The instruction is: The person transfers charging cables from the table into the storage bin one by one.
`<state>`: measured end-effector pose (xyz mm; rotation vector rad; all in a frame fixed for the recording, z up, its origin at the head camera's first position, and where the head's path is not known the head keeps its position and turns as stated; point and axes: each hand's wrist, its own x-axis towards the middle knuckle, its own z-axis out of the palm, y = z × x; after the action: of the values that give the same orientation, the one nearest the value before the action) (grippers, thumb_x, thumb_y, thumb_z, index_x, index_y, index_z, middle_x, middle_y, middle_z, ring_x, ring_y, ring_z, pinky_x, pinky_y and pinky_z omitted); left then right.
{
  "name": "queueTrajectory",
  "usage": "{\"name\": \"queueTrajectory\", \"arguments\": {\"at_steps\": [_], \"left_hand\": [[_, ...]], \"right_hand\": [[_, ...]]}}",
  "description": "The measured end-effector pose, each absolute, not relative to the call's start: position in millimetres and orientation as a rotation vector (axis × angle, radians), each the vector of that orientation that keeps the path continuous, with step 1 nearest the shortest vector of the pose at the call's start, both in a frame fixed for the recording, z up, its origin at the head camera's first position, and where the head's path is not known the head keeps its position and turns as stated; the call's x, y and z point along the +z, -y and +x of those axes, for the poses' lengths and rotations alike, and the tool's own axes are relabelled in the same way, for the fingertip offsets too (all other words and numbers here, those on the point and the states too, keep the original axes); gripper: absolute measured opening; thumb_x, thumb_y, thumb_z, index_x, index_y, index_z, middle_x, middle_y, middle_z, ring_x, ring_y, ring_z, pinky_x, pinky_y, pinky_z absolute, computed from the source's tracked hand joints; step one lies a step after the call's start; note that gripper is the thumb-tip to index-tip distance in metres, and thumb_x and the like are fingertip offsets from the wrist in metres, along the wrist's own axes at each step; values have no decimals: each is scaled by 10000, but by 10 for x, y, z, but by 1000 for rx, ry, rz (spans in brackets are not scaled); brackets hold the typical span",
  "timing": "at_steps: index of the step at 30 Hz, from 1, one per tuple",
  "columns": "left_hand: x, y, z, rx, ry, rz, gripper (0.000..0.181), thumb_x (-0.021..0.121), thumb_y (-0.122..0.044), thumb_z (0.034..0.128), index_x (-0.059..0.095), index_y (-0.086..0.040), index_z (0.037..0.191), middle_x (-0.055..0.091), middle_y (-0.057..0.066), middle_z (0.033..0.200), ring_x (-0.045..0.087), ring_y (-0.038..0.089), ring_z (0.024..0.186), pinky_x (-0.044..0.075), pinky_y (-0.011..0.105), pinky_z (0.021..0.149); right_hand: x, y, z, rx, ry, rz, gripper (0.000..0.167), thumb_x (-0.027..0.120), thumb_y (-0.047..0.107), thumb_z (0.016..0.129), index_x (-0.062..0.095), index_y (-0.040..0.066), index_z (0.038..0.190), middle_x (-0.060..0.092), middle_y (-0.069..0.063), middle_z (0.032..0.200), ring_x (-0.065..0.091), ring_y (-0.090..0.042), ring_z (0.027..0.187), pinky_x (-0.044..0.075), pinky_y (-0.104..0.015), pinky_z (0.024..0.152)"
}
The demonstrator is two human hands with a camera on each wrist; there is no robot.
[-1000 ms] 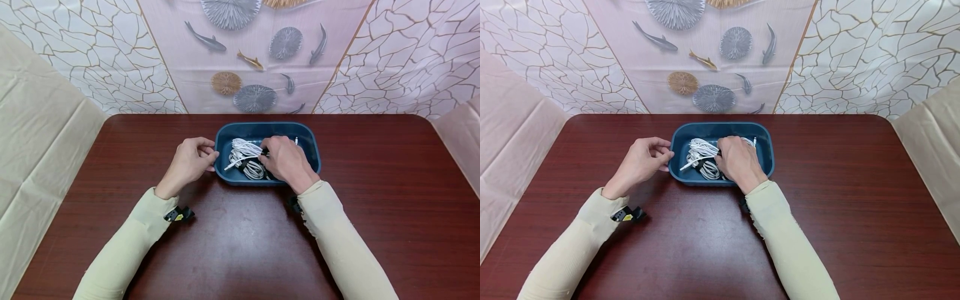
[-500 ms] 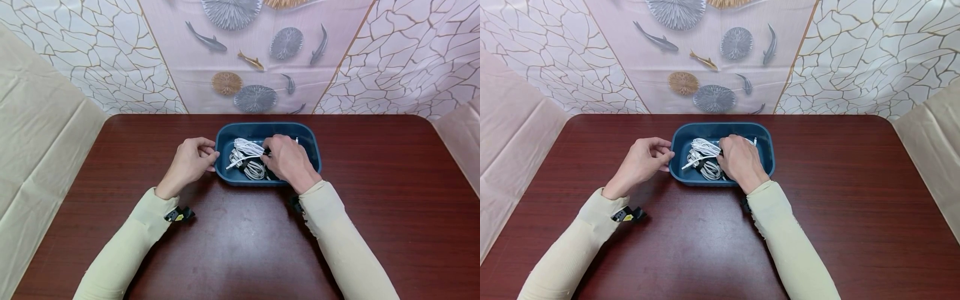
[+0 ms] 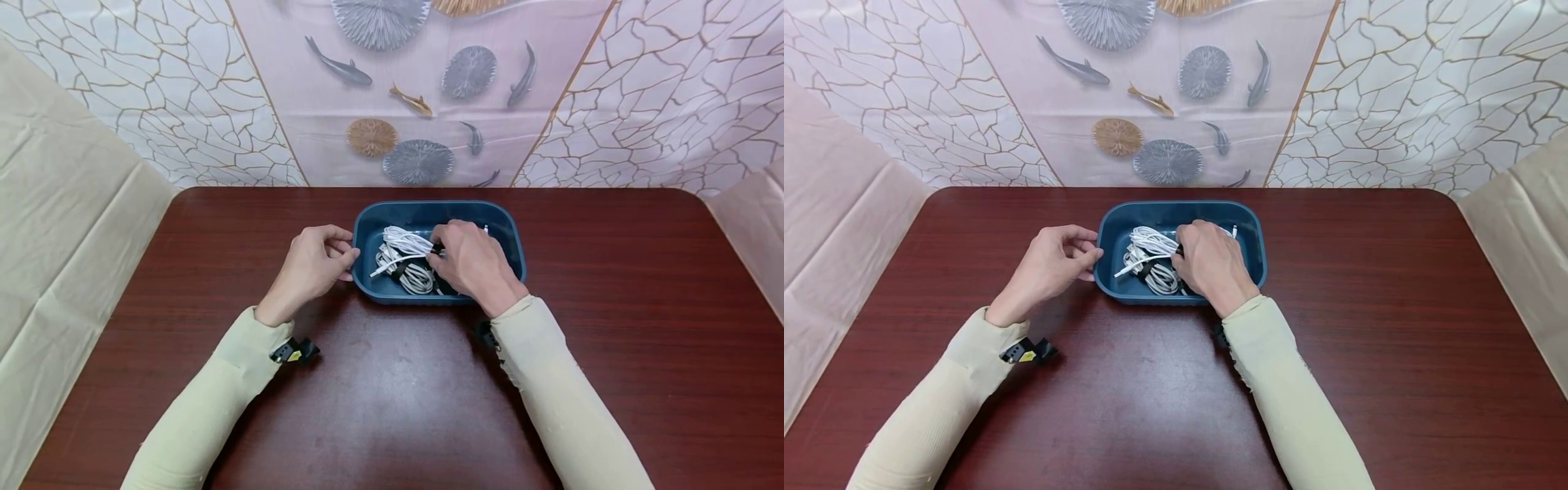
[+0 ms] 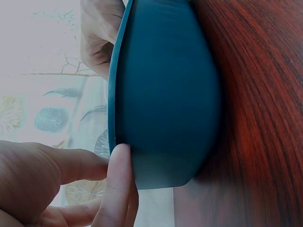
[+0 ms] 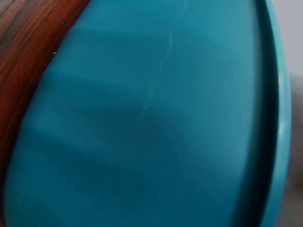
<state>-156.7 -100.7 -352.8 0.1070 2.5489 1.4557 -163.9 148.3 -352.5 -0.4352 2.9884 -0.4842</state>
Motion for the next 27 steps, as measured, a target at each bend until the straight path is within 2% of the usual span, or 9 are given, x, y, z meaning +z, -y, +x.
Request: {"name": "queueTrajectory", "arguments": {"at_steps": [12,21,27], "left_hand": [[-3535,929,-1582,1457,-2543,120,343,673,-94,978,626,50,1285,699,186,1062,730,147,652,670,431,731],[-3553,911,-1600,1392,-2570,133,343,673,-126,984,626,31,1285,704,177,1053,726,178,655,671,399,729],[-3545,933,-1587,1332,-2631,176,357,650,-162,1000,620,24,1304,697,162,1052,716,168,672,662,310,668]], "right_hand": [[-3525,-1555,-1630,-450,-2973,-416,341,692,251,964,707,71,1254,686,-147,1198,678,-264,991,626,-435,800],[-3535,-1599,-1621,-502,-2988,-415,362,663,283,978,697,74,1272,672,-138,1227,673,-288,1044,611,-489,885],[-3481,-1560,-1617,-495,-3020,-431,405,689,317,964,690,70,1285,665,-139,1248,633,-299,1126,600,-493,930]]}}
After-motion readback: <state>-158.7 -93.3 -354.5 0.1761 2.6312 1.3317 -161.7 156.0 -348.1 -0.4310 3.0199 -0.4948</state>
